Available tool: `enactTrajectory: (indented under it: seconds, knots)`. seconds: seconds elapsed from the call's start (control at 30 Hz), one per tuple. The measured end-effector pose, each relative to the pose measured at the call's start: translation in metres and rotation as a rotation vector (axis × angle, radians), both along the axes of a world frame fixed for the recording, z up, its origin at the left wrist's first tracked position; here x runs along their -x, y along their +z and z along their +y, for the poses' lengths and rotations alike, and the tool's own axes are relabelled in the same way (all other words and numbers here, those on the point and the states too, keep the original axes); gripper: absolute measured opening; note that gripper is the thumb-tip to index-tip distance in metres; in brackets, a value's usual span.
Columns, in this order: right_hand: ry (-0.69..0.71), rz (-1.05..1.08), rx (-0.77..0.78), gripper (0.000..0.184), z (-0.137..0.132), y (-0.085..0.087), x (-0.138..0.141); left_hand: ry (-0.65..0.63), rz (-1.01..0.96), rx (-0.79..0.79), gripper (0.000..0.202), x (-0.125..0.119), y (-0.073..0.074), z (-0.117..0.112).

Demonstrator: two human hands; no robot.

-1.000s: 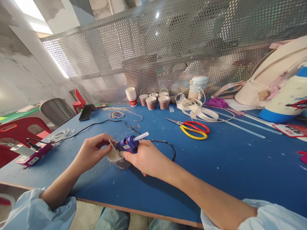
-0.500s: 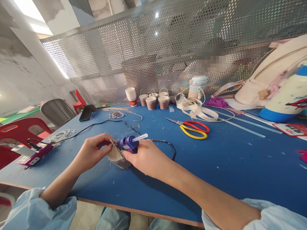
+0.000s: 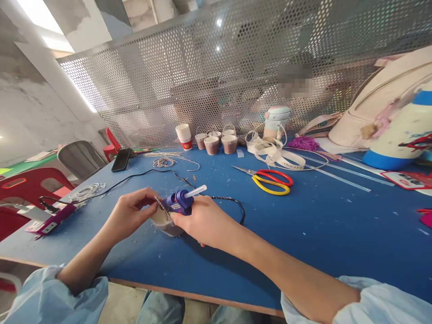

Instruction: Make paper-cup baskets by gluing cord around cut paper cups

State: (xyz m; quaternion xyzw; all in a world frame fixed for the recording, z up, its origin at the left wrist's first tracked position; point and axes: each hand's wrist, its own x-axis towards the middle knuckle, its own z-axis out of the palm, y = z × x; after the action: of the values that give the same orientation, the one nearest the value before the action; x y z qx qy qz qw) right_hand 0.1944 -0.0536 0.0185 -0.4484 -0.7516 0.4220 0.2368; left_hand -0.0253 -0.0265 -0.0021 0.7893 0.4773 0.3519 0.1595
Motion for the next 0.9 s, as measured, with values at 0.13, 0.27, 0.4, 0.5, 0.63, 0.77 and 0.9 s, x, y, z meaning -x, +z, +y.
enactTrajectory:
  seconds: [0.13,0.27,0.4,0.5,0.63,0.77,0.9]
  knots:
    - [0.005,0.038,0.020,0.031,0.002,-0.005,0.000,0.006,0.009,0.003,0.013,0.000,0.000,0.000]
    - [-0.008,0.018,0.034,0.030,0.003,-0.006,0.001,0.009,0.003,0.002,0.013,0.000,0.000,0.000]
    - [-0.023,0.004,-0.003,0.029,0.001,-0.003,0.002,0.005,0.000,-0.006,0.014,-0.001,-0.001,0.001]
    - [-0.030,0.005,-0.091,0.027,0.000,-0.004,0.003,0.009,0.000,0.000,0.014,0.000,-0.001,0.001]
    - [-0.027,0.042,-0.260,0.023,0.002,-0.012,0.004,0.010,0.001,0.003,0.015,0.001,-0.002,0.001]
    - [-0.009,0.056,-0.310,0.022,0.005,-0.019,0.004,0.015,-0.004,0.001,0.014,0.001,-0.003,0.001]
    - [-0.010,0.053,-0.252,0.024,0.003,-0.013,0.003,0.022,0.004,-0.007,0.013,0.001,-0.003,0.001]
